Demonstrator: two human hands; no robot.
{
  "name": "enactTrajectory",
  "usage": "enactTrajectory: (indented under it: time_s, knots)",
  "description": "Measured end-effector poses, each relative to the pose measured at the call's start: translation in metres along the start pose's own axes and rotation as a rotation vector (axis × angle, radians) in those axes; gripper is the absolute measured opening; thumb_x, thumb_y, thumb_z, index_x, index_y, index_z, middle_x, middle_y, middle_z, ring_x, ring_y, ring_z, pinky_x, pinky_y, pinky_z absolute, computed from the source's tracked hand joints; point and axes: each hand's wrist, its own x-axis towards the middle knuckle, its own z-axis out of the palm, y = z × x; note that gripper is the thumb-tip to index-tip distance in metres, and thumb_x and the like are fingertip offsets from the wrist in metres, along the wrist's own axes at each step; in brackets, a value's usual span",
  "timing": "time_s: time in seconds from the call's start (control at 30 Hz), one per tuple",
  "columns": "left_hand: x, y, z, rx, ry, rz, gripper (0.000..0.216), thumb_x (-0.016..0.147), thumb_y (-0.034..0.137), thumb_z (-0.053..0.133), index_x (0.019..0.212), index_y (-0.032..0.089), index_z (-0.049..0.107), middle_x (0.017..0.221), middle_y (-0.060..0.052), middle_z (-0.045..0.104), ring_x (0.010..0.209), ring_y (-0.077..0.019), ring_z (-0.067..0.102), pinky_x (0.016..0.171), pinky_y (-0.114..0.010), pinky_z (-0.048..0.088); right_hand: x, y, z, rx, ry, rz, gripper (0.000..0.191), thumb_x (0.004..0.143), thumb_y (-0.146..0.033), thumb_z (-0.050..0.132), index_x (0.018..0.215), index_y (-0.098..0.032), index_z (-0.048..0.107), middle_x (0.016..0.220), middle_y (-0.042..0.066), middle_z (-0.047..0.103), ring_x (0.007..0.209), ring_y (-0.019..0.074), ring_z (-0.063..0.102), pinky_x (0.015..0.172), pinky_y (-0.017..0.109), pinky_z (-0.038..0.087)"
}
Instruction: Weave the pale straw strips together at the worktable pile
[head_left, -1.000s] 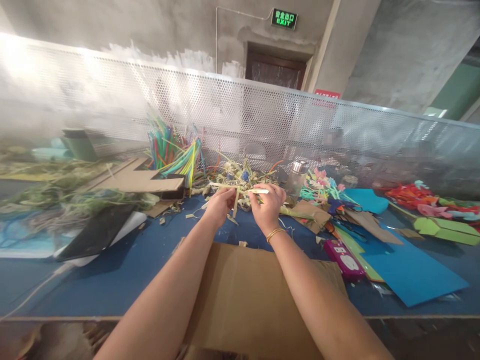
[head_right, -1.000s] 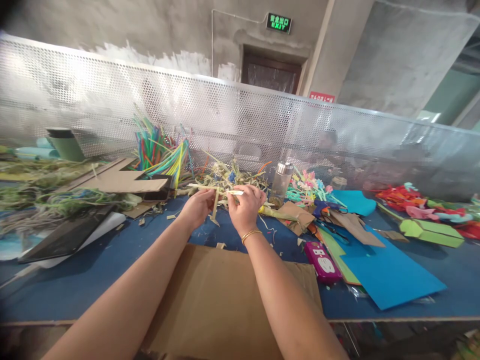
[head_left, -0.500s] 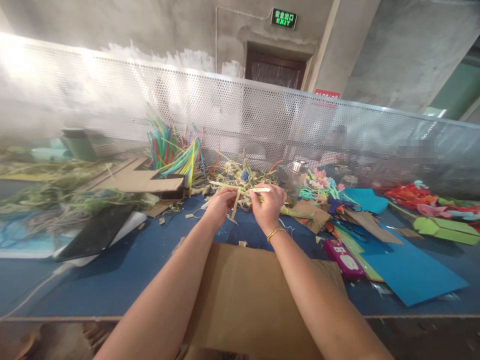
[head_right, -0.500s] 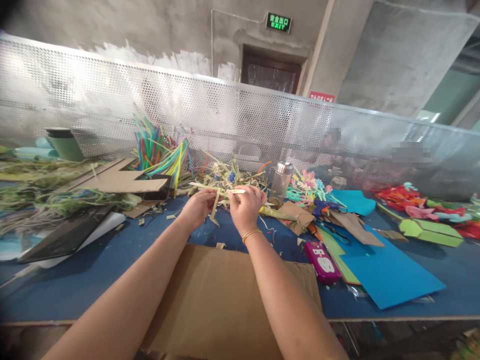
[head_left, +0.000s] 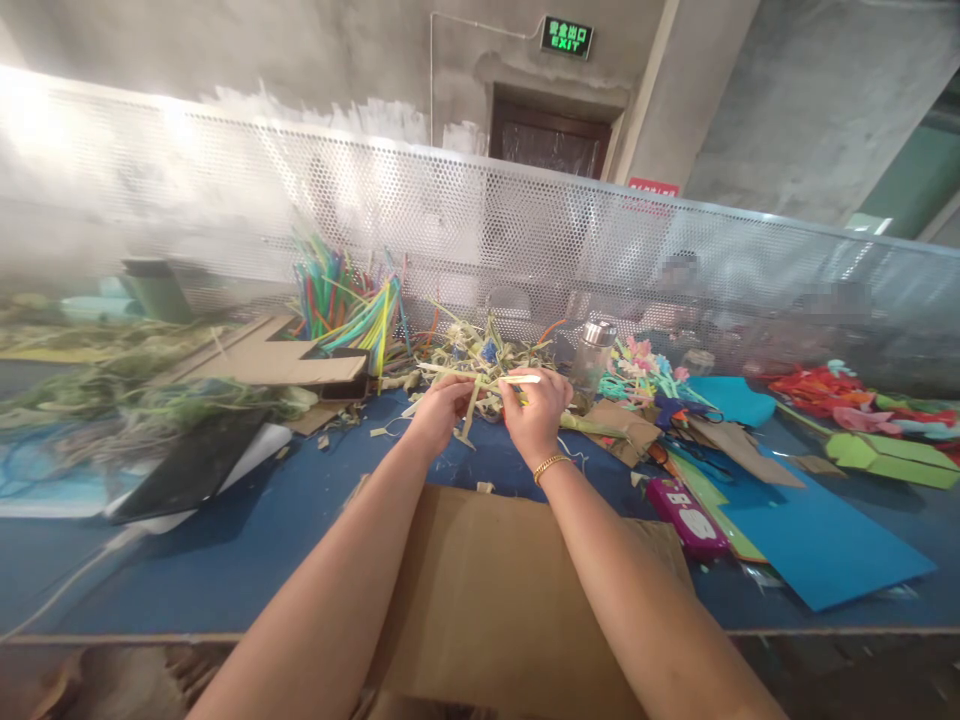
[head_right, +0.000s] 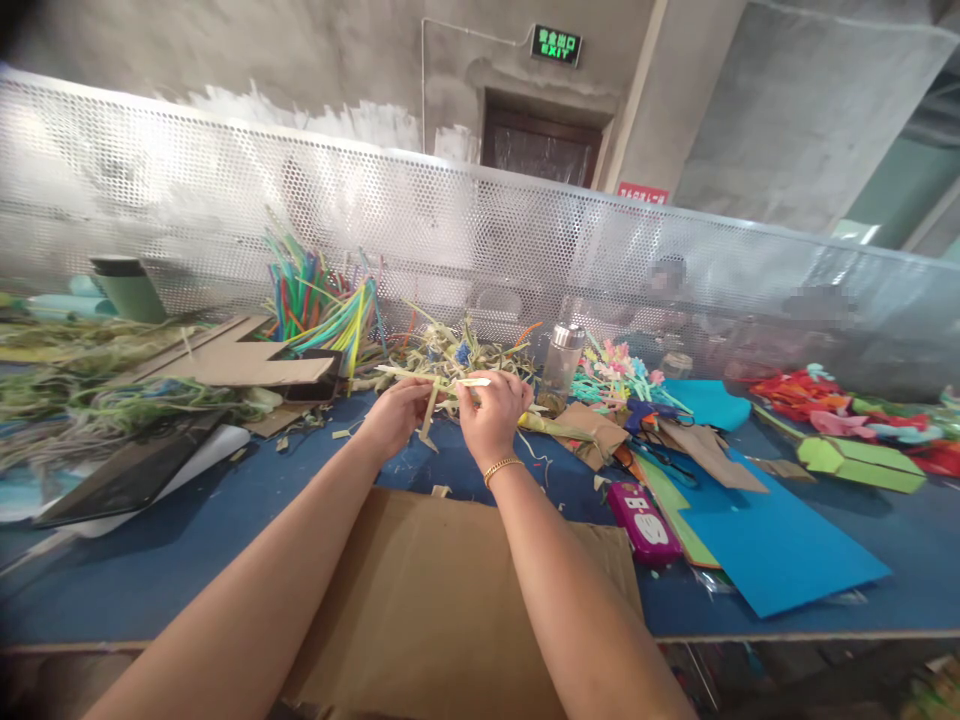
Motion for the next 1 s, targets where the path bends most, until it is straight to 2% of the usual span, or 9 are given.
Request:
enactTrajectory:
  time_s: [0.23, 0.37, 0.53, 0.83, 0.93, 1.0]
  knots:
    - [0.0015, -0.0013, -0.0008, -0.004, 0.011, -0.003, 0.022, 0.062, 0.030, 0.072, 0.077, 0.017, 0.063, 0.070, -0.004, 0.068, 0.065, -0.0178, 0.062, 0.057, -0.026, 0.040, 0.0003, -0.0007, -0.0007, -0.010, 0.002, -0.008, 0.021, 0.088, -0.040, 0.056, 0.080, -0.025, 0.068, 0.095, 0.004, 0.069, 0.101, 0.0225, 0.053, 0.097, 0.042, 0.025]
    - [0.0030, -0.0041, -0.0027, 0.035, -0.018, 0.015, 0.026, 0.062, 0.034, 0.075, 0.076, 0.017, 0.062, 0.070, -0.003, 0.066, 0.059, -0.0142, 0.057, 0.054, -0.026, 0.038, 0.0001, -0.0007, -0.0007, -0.022, 0.006, -0.013, 0.020, 0.088, -0.040, 0.056, 0.081, -0.025, 0.068, 0.096, 0.004, 0.069, 0.101, 0.0227, 0.053, 0.096, 0.042, 0.026]
    - [0.0031, -0.0066, -0.0021, 0.113, -0.033, 0.101, 0.029, 0.055, 0.028, 0.082, 0.071, 0.017, 0.061, 0.061, 0.003, 0.058, 0.051, -0.0092, 0.048, 0.049, -0.024, 0.030, 0.0003, -0.0006, -0.0008, -0.004, -0.003, -0.006, 0.020, 0.088, -0.039, 0.056, 0.081, -0.025, 0.068, 0.096, 0.004, 0.069, 0.102, 0.0223, 0.053, 0.097, 0.042, 0.025]
    - [0.0029, -0.0080, -0.0015, 0.109, -0.026, 0.098, 0.032, 0.053, 0.029, 0.085, 0.068, 0.017, 0.059, 0.055, 0.005, 0.055, 0.047, -0.0068, 0.044, 0.046, -0.021, 0.028, 0.0009, -0.0009, -0.0015, -0.026, -0.018, -0.016, 0.019, 0.087, -0.038, 0.057, 0.082, -0.024, 0.067, 0.094, 0.005, 0.068, 0.103, 0.0219, 0.053, 0.097, 0.042, 0.028]
    - [0.0055, -0.0075, -0.0044, 0.026, 0.016, 0.091, 0.033, 0.054, 0.030, 0.085, 0.069, 0.015, 0.060, 0.059, 0.003, 0.059, 0.049, -0.0065, 0.049, 0.045, -0.019, 0.031, 0.0026, -0.0023, -0.0020, 0.006, 0.029, -0.035, 0.021, 0.087, -0.041, 0.056, 0.094, -0.023, 0.065, 0.098, 0.005, 0.068, 0.101, 0.0215, 0.056, 0.096, 0.041, 0.031]
    - [0.0070, -0.0054, -0.0069, -0.114, 0.039, 0.081, 0.031, 0.056, 0.028, 0.084, 0.071, 0.015, 0.060, 0.064, 0.002, 0.062, 0.055, -0.0070, 0.054, 0.050, -0.018, 0.038, 0.0038, -0.0040, -0.0031, 0.033, 0.076, -0.021, 0.031, 0.087, -0.043, 0.056, 0.108, -0.021, 0.059, 0.103, 0.008, 0.066, 0.101, 0.0223, 0.057, 0.096, 0.041, 0.033]
